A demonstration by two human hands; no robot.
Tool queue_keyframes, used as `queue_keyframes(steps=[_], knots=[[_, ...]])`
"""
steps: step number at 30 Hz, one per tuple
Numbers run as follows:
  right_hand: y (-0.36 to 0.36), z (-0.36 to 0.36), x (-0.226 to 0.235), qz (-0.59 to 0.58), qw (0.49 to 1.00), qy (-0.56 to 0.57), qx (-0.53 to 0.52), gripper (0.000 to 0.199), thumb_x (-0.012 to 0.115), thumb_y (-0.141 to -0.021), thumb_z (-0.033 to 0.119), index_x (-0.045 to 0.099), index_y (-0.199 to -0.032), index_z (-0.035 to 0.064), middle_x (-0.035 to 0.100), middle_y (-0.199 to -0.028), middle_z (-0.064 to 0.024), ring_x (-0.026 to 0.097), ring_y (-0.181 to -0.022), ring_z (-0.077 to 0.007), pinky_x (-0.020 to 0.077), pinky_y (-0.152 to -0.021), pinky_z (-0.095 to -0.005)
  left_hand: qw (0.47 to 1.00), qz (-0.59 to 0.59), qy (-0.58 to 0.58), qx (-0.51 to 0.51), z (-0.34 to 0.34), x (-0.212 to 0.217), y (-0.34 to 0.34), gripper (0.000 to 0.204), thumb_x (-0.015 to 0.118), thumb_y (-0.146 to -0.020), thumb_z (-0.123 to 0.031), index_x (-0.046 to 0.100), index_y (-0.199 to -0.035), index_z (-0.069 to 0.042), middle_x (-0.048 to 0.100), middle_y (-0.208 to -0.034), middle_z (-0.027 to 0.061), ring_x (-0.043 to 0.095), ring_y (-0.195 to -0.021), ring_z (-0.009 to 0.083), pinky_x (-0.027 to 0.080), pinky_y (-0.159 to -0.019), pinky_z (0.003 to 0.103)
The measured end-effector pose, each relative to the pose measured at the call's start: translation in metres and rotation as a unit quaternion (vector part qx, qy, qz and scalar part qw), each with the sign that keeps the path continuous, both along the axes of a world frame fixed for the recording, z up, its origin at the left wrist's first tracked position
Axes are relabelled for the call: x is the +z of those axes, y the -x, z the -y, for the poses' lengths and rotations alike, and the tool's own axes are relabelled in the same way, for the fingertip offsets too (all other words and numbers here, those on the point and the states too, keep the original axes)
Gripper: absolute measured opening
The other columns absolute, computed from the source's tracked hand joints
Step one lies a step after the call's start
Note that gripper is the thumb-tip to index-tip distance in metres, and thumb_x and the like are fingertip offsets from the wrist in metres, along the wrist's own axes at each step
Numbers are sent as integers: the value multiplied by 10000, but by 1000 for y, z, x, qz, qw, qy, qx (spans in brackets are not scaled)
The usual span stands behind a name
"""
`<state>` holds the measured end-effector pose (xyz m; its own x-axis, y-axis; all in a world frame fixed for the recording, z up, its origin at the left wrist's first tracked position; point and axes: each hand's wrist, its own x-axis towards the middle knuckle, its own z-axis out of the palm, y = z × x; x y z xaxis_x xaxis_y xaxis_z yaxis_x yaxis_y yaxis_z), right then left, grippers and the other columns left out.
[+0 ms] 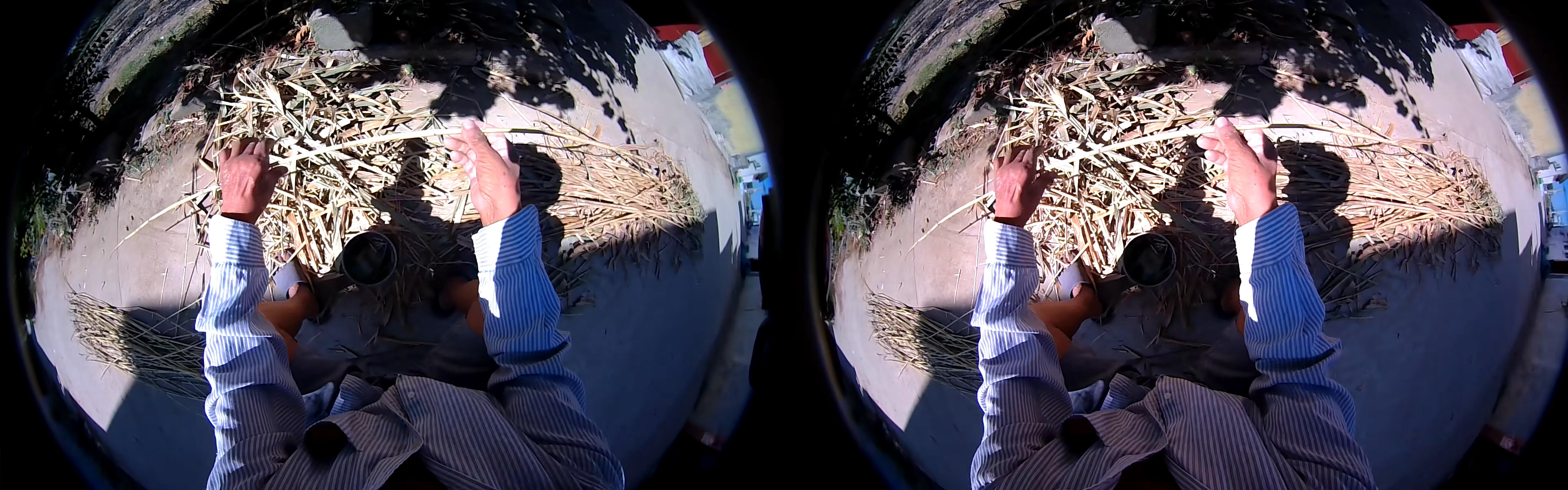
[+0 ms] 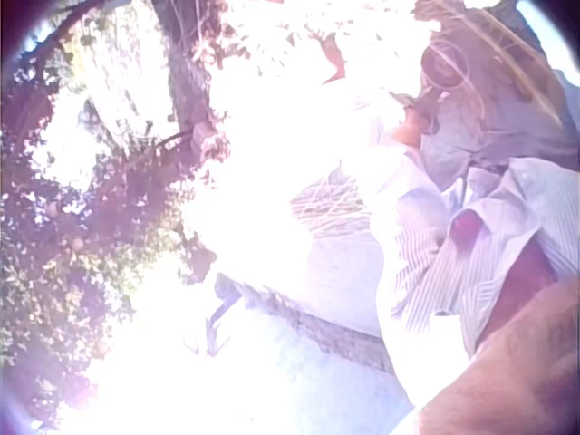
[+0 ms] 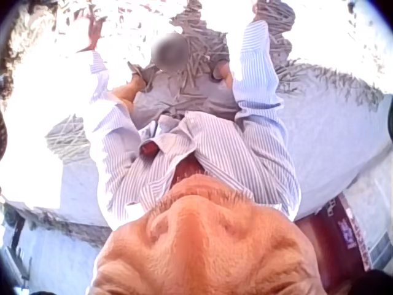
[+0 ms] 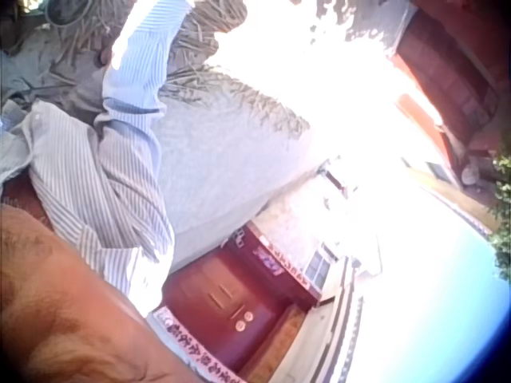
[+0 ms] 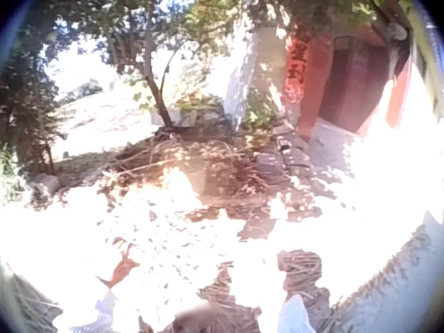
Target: The person sits on the ground and repeatedly picks up dried plant stalks, strips off leaves or sheaths by hand, and discards the stripped pieces. The person handles the stalks one at a time, separating usable parts from waste.
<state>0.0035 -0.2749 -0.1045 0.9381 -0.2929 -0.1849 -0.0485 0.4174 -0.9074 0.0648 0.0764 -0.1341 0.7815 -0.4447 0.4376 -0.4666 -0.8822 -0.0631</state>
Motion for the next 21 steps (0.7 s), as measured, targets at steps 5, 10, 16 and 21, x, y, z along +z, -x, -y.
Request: queue_keyframes(steps=[5,10,16,21], knots=[[5,-45,-9,42,996,-7,80,324,657,-888,208,533,-1093,-10,652,-980,-152,656,-860,-207,509,-750,-278,940,-101,257,-200,100,31,24,272,685,-827,-286,677,-965,-52,663,-778,82,604,-691,244,403,-659,339],[3,-40,-6,91,985,45,141,249,626,-902,165,561,-1037,-34,655,-997,-169,658,-882,-216,514,-786,-296,727,-489,462,-136,88,19,20,193,717,-834,-184,680,-880,0,660,-741,14,575,-684,60,453,-609,231],[5,-30,1,178,943,168,224,225,622,-903,162,575,-1014,-28,659,-1017,-177,653,-912,-216,506,-816,-296,553,-511,652,-89,61,18,5,182,710,-839,-135,655,-928,14,689,-818,71,631,-721,124,499,-715,228],[8,-28,1,141,966,120,182,226,630,-898,171,580,-1016,-16,658,-1032,-175,655,-905,-211,503,-781,-280,972,-111,178,110,9,15,-10,310,617,-892,-316,625,-939,-10,677,-833,125,624,-726,289,455,-762,404]])
